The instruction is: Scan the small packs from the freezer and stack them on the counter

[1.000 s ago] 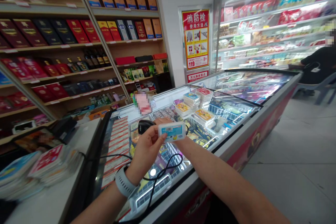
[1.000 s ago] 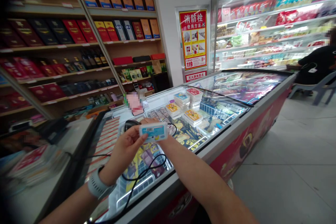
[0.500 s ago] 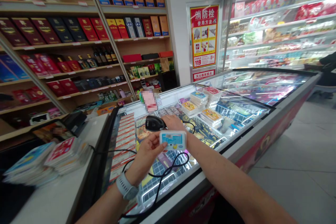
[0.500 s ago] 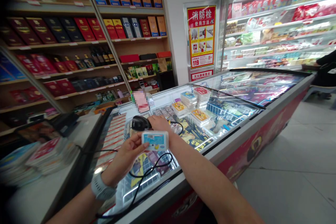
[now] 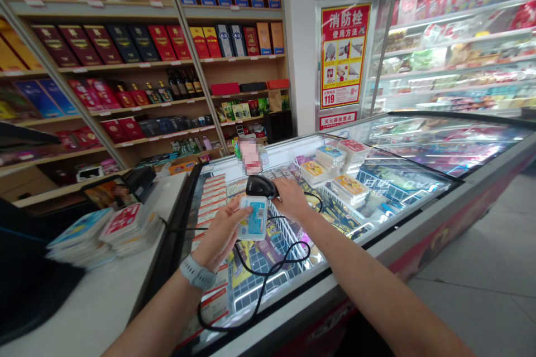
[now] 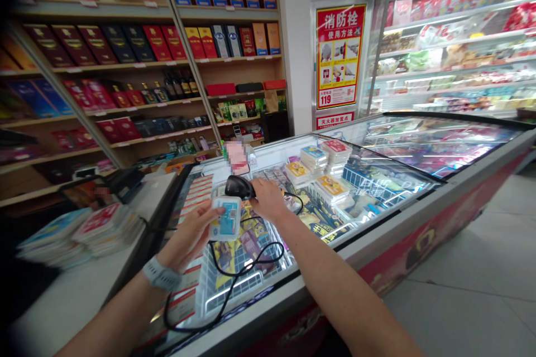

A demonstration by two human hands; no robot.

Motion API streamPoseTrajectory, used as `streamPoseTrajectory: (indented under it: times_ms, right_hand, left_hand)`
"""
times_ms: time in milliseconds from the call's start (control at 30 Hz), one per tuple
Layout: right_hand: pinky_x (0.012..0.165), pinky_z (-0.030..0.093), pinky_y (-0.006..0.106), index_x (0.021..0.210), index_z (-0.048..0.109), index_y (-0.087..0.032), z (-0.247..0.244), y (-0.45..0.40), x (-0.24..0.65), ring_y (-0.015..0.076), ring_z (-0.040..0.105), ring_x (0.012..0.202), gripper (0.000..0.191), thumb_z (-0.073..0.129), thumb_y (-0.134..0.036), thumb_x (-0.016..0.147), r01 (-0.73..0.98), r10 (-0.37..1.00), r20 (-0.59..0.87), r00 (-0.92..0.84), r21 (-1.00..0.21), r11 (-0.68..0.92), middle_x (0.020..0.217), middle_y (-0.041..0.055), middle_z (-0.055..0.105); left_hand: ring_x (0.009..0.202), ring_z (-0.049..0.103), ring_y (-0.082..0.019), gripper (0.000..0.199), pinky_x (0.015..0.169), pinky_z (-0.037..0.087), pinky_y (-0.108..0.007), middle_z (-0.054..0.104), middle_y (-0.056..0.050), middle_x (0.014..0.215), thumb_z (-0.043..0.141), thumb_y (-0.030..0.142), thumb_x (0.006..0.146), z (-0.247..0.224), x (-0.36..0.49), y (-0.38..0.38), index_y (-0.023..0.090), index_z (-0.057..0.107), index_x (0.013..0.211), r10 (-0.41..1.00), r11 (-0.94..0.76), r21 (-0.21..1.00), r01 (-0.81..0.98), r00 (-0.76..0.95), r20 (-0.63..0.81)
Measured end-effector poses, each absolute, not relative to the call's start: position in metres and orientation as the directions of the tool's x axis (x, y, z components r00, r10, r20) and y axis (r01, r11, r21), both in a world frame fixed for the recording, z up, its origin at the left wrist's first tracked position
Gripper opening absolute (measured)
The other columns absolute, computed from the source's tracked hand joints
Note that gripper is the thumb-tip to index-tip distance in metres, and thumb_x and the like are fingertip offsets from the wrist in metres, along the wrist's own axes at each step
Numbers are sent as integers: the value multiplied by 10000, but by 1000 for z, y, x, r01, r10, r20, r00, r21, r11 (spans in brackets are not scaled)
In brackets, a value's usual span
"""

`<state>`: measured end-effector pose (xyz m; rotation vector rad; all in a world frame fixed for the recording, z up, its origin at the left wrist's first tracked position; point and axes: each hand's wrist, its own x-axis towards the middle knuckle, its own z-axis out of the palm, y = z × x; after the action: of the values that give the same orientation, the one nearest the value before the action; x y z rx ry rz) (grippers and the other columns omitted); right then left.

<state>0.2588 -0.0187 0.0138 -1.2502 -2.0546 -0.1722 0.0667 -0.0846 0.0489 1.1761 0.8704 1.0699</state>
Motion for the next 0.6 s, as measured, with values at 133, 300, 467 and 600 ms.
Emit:
streamPoseTrajectory:
  times_ms: [133, 300, 467, 600]
  right_hand:
    - [833, 404, 343, 1055, 569, -163, 15, -18, 259, 228, 552, 937, 271, 555, -161, 784, 821, 724, 640, -257, -250, 513, 993, 79, 624]
    - [850, 408, 344, 1047, 567, -167, 17, -19, 259, 228, 549, 951, 250, 544, -167, 798, 823, 731, 641, -234, -269, 500, 999, 79, 621]
    - [869, 407, 352, 1072, 562, -172, 17, -20, 259, 230, 548, 960, 270, 549, -176, 803, 826, 750, 619, -232, -282, 488, 1028, 82, 621]
    - [868, 407, 351, 1075, 567, -165, 17, -20, 259, 230, 550, 959, 277, 555, -174, 798, 824, 748, 620, -236, -281, 493, 1031, 86, 622]
  left_hand:
    - [679, 635, -179, 370, 621, 487, -267, 706, -52, 832, 718, 375, 708, 51, 54, -77, 135, 678, 986, 967, -54, 995, 85, 255, 31]
    - [777, 597, -195, 233, 712, 464, -290, 666, -38, 826, 582, 326, 775, 48, 42, -66, 157, 672, 909, 929, -366, 667, 649, 205, 310]
    - [979, 592, -222, 238, 876, 443, -312, 658, -82, 1008, 497, 205, 794, 38, 42, -60, 164, 649, 972, 906, -388, 374, 843, 274, 323]
    - [1048, 611, -234, 378, 907, 433, -315, 663, -92, 1141, 496, 205, 803, 33, 37, -56, 169, 597, 1166, 935, -334, 346, 877, 264, 236]
